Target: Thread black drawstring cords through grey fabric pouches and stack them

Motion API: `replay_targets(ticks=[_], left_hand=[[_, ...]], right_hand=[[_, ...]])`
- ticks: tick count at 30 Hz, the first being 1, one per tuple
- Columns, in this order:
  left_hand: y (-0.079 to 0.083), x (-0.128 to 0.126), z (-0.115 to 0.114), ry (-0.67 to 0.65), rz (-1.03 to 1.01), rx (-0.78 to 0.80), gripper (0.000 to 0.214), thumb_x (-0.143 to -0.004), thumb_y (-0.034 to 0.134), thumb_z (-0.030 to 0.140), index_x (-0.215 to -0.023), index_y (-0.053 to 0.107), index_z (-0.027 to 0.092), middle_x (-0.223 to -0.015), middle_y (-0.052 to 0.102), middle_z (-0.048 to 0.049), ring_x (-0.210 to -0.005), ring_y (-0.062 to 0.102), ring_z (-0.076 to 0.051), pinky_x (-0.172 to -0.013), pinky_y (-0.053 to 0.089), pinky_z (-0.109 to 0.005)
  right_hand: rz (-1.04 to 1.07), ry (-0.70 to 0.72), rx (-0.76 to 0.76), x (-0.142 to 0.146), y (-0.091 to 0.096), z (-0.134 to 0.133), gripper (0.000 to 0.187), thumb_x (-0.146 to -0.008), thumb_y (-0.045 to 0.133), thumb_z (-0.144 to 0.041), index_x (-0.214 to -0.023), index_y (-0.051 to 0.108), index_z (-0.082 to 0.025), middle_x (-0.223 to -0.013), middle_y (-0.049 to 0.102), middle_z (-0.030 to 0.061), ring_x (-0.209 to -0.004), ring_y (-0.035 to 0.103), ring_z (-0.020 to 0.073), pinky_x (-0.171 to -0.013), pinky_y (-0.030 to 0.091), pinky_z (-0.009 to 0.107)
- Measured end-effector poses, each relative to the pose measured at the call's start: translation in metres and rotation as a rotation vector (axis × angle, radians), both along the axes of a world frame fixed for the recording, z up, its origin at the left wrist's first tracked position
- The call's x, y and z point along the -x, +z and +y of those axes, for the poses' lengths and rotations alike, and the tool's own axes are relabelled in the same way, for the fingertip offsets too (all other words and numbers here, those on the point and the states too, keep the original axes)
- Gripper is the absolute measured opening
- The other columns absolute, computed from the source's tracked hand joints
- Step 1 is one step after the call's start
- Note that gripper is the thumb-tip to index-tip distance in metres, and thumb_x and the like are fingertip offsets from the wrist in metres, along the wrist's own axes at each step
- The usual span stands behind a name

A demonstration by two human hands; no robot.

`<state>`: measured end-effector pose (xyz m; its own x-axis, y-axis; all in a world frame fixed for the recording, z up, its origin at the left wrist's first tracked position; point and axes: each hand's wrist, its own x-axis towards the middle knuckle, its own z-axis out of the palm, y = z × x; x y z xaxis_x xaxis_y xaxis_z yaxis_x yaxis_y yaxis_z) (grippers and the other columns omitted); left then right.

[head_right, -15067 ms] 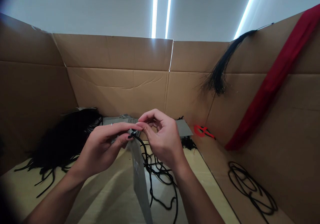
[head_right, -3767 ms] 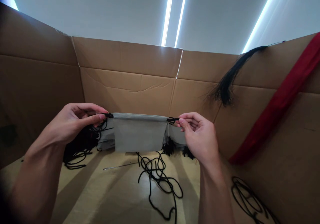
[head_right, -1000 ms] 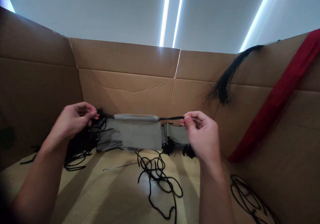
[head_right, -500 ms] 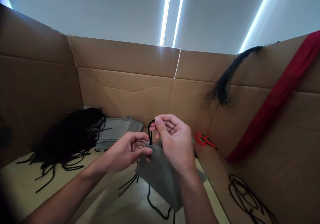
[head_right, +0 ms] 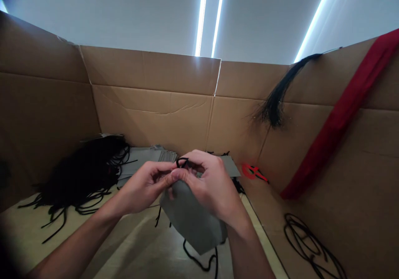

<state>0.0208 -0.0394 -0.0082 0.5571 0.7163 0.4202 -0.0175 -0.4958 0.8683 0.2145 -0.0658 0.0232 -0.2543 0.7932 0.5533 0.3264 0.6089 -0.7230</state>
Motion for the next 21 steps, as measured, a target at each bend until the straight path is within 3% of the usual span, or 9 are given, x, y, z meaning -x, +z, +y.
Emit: replay_targets(ticks=[4,7,15,18,21], left_hand=[[0.0,0.004,0.002,0.148,0.063,-0.043,0.027,-0.102,0.064,0.038,-0.106,0.077,0.015,-0.078,0.069,-0.002,-0.06,0.059,-0.012,-0.057,0.043,-0.023],[0.003,0.009,0.002,0.271,0.167,-0.171,0.023,-0.101,0.064,0.034,-0.102,0.078,0.016,-0.073,0.067,-0.0005,-0.06,0.055,-0.012,-0.056,0.037,-0.024],[0.007,0.012,0.001,0.28,0.291,-0.403,0.012,-0.098,0.067,0.022,-0.099,0.078,0.019,-0.098,0.076,-0.0035,-0.082,0.065,-0.016,-0.07,0.046,-0.026],[0.007,0.012,0.0,0.344,0.318,-0.454,0.015,-0.099,0.066,0.025,-0.096,0.08,0.019,-0.08,0.068,-0.0012,-0.069,0.055,-0.014,-0.063,0.041,-0.026],[0.006,0.012,0.0,0.397,0.295,-0.312,0.02,-0.1,0.066,0.032,-0.101,0.08,0.018,-0.057,0.056,0.0038,-0.052,0.046,-0.012,-0.053,0.035,-0.025]], right_hand=[[0.024,-0.127,-0.073,-0.005,0.004,-0.004,0.01,-0.09,0.081,-0.033,-0.088,0.082,-0.024,-0.084,0.081,0.0017,-0.075,0.073,0.0176,-0.067,0.054,0.029],[0.058,-0.213,-0.096,-0.012,0.007,-0.007,0.008,-0.089,0.081,-0.031,-0.085,0.082,-0.024,-0.082,0.081,0.0017,-0.072,0.074,0.0175,-0.064,0.054,0.027],[0.011,-0.395,-0.261,-0.018,0.002,-0.004,0.009,-0.094,0.074,-0.03,-0.09,0.079,-0.024,-0.079,0.079,0.0008,-0.067,0.073,0.0171,-0.062,0.053,0.028],[-0.06,-0.44,-0.372,-0.016,0.002,-0.002,0.013,-0.097,0.073,-0.031,-0.086,0.075,-0.024,-0.076,0.077,0.0001,-0.065,0.071,0.0168,-0.065,0.053,0.03],[-0.137,-0.449,-0.485,-0.012,0.003,-0.005,0.014,-0.099,0.071,-0.026,-0.085,0.072,-0.025,-0.076,0.077,-0.0008,-0.066,0.071,0.0168,-0.068,0.053,0.03]])
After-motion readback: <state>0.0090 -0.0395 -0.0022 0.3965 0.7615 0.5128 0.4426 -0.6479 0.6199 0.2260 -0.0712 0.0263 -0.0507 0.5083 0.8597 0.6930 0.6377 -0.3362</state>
